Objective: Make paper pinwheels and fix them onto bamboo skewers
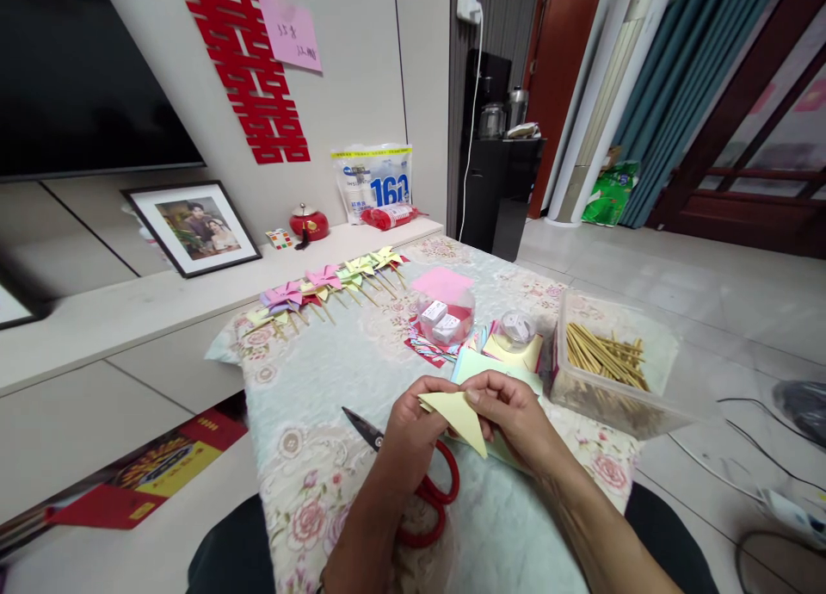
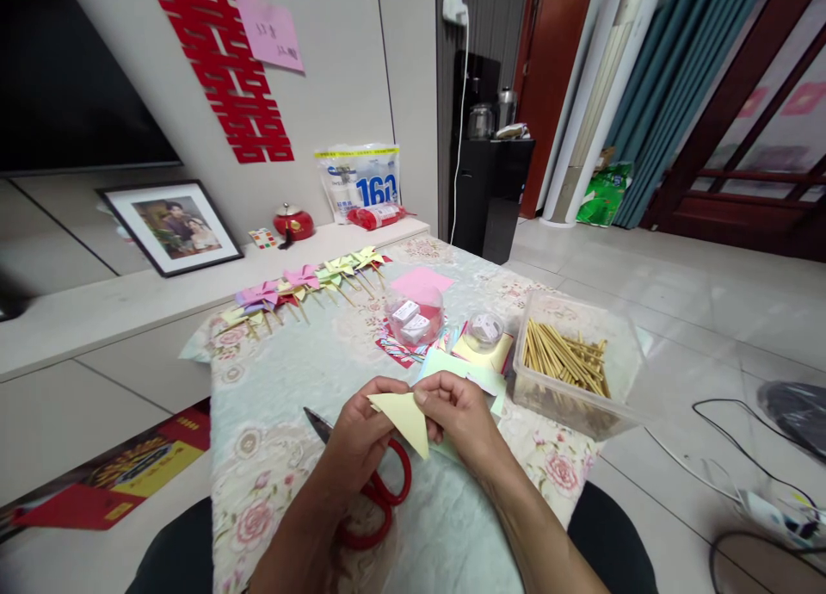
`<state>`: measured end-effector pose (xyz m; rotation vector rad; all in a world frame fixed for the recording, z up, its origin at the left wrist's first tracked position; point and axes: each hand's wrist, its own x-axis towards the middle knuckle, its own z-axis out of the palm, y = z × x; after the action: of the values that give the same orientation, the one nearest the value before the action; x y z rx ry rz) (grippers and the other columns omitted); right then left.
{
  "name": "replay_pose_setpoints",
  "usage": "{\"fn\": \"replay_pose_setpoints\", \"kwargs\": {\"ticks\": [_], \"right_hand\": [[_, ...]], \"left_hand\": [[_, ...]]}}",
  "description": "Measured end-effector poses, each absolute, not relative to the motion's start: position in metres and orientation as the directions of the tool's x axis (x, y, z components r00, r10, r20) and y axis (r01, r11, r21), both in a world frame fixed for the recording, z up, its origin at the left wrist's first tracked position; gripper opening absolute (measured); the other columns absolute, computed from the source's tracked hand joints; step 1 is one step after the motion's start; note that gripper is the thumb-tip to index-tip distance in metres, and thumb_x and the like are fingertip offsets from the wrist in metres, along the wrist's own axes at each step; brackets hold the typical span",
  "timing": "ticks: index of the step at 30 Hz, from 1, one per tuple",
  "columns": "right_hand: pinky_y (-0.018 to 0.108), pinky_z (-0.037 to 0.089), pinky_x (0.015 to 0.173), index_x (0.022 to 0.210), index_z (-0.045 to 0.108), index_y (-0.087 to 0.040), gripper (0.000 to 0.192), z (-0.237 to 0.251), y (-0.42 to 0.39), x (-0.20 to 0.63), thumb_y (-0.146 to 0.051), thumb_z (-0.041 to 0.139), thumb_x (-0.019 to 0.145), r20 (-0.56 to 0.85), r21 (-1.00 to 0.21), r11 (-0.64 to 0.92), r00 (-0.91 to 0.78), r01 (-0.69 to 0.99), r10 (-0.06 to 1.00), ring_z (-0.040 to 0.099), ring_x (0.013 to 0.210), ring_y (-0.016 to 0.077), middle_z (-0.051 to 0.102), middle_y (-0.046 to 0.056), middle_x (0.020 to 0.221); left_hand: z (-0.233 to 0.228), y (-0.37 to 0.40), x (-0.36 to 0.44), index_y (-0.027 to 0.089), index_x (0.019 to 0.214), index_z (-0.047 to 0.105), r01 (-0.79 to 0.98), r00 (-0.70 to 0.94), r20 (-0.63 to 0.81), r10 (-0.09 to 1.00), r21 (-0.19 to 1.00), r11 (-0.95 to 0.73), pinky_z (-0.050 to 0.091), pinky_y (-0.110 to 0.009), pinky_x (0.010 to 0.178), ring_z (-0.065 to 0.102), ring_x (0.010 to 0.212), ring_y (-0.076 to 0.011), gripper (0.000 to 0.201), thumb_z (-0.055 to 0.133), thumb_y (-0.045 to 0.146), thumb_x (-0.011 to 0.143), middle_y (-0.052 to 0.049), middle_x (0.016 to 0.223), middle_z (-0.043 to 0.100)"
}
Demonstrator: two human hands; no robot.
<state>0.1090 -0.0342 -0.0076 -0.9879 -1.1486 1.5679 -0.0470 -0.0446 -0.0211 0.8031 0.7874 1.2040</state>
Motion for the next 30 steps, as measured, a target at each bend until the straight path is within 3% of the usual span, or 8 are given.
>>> {"fn": "replay_pose_setpoints", "kwargs": {"ticks": [4, 10, 15, 21, 26, 30], "right_hand": [[0.018, 0.036, 0.043, 0.086, 0.069, -0.015, 0.041, -0.011, -0.034, 0.11, -0.056, 0.07, 0.082, -0.048, -0.959, -0.122, -0.276, -0.256, 0.96, 0.05, 0.042, 0.0069, 0.059, -0.003, 0.055], [0.02, 0.04, 0.045, 0.096, 0.07, -0.016, 0.047, -0.009, -0.033, 0.112, -0.06, 0.069, 0.08, -0.047, -0.961, -0.114, -0.256, -0.251, 0.965, 0.054, 0.046, 0.0064, 0.066, 0.001, 0.082], [0.021, 0.037, 0.047, 0.09, 0.069, -0.015, 0.042, -0.003, -0.035, 0.11, -0.053, 0.076, 0.074, -0.041, -0.995, -0.061, -0.231, -0.08, 0.972, 0.05, 0.046, 0.0081, 0.057, -0.004, 0.06], [0.021, 0.03, 0.045, 0.064, 0.055, -0.018, 0.038, -0.007, -0.035, 0.108, -0.048, 0.076, 0.074, -0.046, -0.999, -0.048, -0.193, -0.005, 0.98, 0.043, 0.043, 0.0082, 0.05, -0.006, 0.046], [0.02, 0.028, 0.045, 0.063, 0.055, -0.018, 0.041, -0.008, -0.033, 0.11, -0.053, 0.076, 0.072, -0.099, -0.986, -0.122, -0.179, -0.117, 0.979, 0.044, 0.042, 0.0075, 0.053, -0.005, 0.045], [0.018, 0.027, 0.044, 0.062, 0.055, -0.017, 0.043, -0.007, -0.033, 0.107, -0.051, 0.081, 0.068, -0.142, -0.945, -0.188, -0.184, -0.269, 0.973, 0.042, 0.039, 0.0058, 0.054, -0.005, 0.043]], "left_hand": [[-0.026, -0.042, -0.047, 0.017, 0.082, 0.06, -0.493, 0.166, -0.108, 0.98, 0.852, 0.178, 0.045, -0.025, 0.059, 0.059, 0.056, -0.0125, 0.028, 0.081, 0.028, 0.067, 0.001, 0.064, 0.068], [-0.031, -0.039, -0.05, 0.016, 0.082, 0.06, -0.472, 0.063, -0.126, 0.99, 0.87, 0.141, 0.044, -0.023, 0.057, 0.057, 0.055, -0.0108, 0.028, 0.079, 0.034, 0.073, 0.0, 0.065, 0.068], [-0.036, -0.038, -0.05, 0.015, 0.086, 0.062, -0.442, 0.066, -0.15, 0.986, 0.882, 0.164, 0.047, -0.025, 0.058, 0.06, 0.055, -0.0131, 0.029, 0.078, 0.036, 0.074, -0.001, 0.065, 0.069], [-0.027, -0.042, -0.047, 0.015, 0.081, 0.064, -0.493, 0.185, -0.118, 0.976, 0.848, 0.196, 0.047, -0.025, 0.058, 0.061, 0.057, -0.0138, 0.026, 0.074, 0.038, 0.078, -0.003, 0.066, 0.069], [-0.017, -0.042, -0.05, 0.011, 0.088, 0.07, -0.611, 0.188, -0.122, 0.975, 0.763, 0.213, 0.051, -0.03, 0.063, 0.065, 0.068, -0.0201, 0.044, 0.056, 0.053, 0.088, -0.01, 0.077, 0.072], [-0.017, -0.043, -0.051, 0.013, 0.092, 0.069, -0.628, 0.249, -0.051, 0.967, 0.752, 0.201, 0.051, -0.03, 0.064, 0.066, 0.07, -0.0197, 0.034, 0.061, 0.045, 0.086, -0.01, 0.081, 0.073]]}}
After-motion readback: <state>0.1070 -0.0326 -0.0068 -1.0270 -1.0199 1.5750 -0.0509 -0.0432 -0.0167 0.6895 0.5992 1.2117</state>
